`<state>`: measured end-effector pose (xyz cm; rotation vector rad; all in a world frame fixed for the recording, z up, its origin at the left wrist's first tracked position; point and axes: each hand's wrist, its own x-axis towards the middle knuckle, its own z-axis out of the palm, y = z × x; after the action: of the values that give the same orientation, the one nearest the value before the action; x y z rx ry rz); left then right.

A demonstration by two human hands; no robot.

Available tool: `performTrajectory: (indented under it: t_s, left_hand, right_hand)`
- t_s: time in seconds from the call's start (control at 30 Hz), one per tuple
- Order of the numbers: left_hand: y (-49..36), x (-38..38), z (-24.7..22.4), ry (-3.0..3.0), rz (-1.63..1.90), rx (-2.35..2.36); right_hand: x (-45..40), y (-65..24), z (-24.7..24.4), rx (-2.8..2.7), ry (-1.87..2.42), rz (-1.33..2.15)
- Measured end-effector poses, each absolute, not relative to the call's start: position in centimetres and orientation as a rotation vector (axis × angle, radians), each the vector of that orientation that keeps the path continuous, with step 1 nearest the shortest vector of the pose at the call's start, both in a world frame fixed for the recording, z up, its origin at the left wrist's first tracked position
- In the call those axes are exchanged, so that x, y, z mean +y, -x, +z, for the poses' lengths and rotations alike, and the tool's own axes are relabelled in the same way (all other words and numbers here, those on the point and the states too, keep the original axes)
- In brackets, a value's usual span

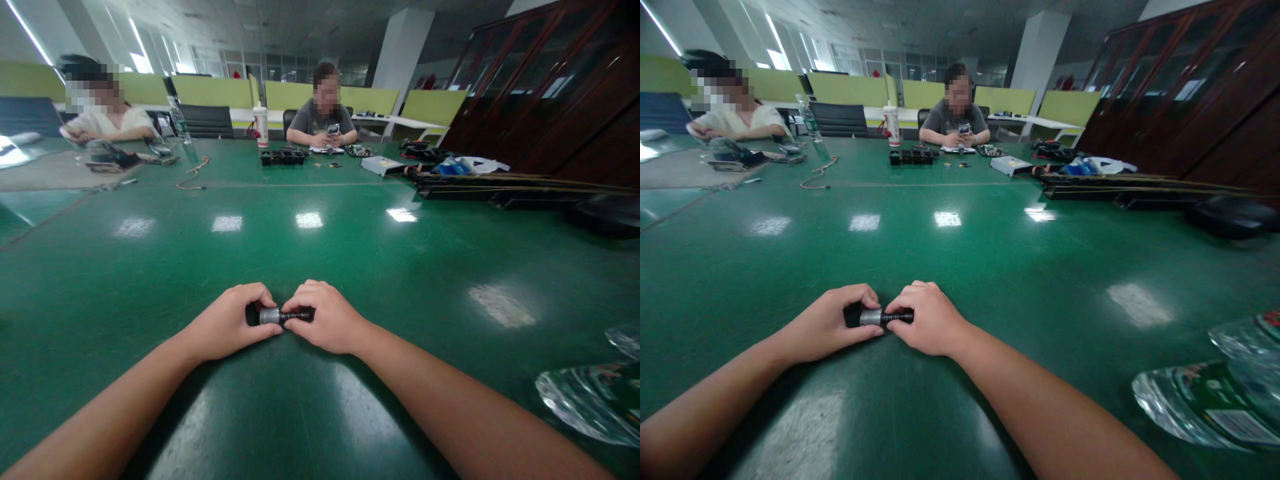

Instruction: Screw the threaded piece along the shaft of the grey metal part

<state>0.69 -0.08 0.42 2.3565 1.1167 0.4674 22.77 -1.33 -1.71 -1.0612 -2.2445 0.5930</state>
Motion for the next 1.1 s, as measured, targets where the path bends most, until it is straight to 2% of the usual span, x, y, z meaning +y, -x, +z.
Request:
performTrajectory:
  t_s: [1.1]
  left_hand:
    - [-0.65, -0.11, 0.37, -2.357, 0.473, 1.132]
  right_hand:
    - [-1.24, -22.86, -1.57, -2.194, 1.032, 0.621]
